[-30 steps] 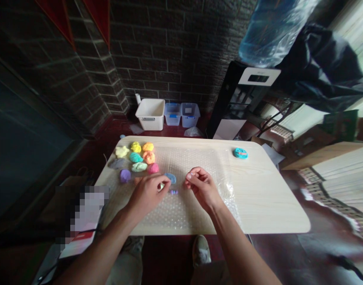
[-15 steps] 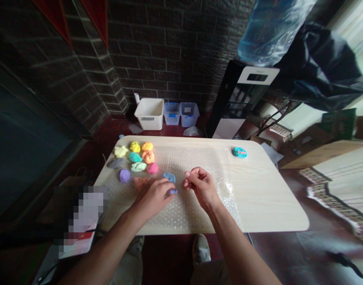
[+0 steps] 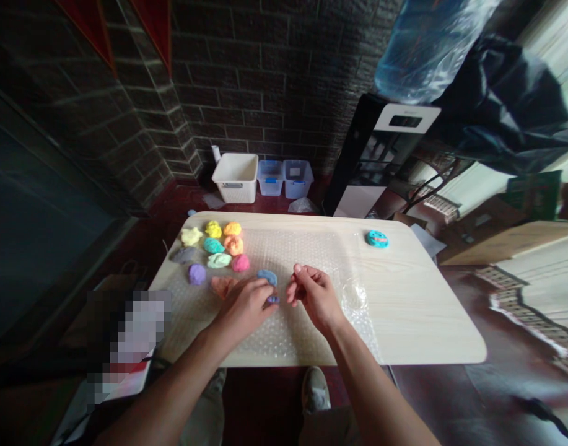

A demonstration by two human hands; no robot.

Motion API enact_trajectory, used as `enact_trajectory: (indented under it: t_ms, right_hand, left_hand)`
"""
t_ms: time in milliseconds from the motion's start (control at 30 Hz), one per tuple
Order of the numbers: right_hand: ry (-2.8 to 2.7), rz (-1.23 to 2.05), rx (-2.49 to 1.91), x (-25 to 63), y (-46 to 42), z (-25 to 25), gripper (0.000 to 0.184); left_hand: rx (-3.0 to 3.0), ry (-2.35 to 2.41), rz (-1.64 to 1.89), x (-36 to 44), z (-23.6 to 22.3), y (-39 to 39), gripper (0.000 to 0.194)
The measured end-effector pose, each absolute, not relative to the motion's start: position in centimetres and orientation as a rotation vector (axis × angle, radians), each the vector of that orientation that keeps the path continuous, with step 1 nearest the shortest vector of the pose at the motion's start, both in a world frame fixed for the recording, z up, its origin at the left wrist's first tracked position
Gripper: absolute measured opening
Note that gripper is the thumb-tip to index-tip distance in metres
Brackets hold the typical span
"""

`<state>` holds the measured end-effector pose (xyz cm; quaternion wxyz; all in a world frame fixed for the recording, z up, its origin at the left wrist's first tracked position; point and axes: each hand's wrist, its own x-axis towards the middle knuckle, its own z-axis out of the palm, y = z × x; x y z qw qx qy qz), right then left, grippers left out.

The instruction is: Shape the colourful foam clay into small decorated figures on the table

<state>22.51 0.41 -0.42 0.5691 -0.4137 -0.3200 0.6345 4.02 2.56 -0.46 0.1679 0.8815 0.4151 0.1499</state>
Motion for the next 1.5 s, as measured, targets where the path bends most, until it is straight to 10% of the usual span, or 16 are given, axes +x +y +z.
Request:
enact_trajectory:
  t_ms: [1500]
  right_hand:
    - [-0.831,1.721,-0.728,21.9,-0.6,-0.2,0.02]
  left_hand:
    - [2.062,1.245,0.979,2.2,1.2,3.4,0.011]
